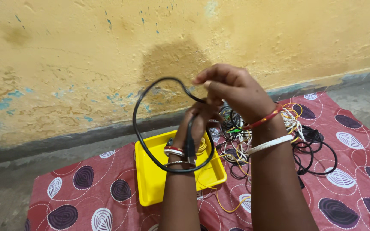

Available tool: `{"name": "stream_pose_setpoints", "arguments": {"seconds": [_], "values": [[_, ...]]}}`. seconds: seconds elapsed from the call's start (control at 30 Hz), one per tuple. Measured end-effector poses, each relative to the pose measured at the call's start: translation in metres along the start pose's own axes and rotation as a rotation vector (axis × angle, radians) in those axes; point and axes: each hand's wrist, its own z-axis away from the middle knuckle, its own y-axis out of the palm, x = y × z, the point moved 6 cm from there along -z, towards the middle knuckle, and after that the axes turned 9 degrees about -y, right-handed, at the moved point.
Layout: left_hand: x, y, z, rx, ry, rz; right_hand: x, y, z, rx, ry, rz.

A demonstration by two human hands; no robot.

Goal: The person sorts various black, white, and yellow cables by hand. They pick cables from a pile on a patterned mat, untangle them, wrap them into coils, and place the finished coils onto a yellow tray.

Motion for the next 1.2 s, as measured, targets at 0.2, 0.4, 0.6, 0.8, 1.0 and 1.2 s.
{"name": "stream_pose_setpoints", "arguments": {"seconds": [0.2,0.4,0.6,0.8,1.0,1.2], "values": [[-0.052,-0.035,0.016,-0.224,0.171,0.136,-0.037,-0.040,0.004,-0.127,0.145,0.448],[-0.104,-0.034,0.047,-0.121,0.334,0.429,-0.098,-0.050,0.015,-0.001,0.399,0.504],[-0.127,-0.032,0.063,0.041,0.424,0.663,-0.145,-0.039,0.022,0.130,0.387,0.790],[-0.120,-0.042,0.064,0.090,0.448,0.747,-0.143,-0.017,0.014,0.167,0.388,0.301],[-0.129,-0.031,0.065,0.139,0.467,0.788,-0.149,0.011,0.024,0.317,0.363,0.597],[-0.119,-0.041,0.055,0.063,0.364,0.852,-0.128,-0.005,0.014,0.120,0.327,0.453]]}}
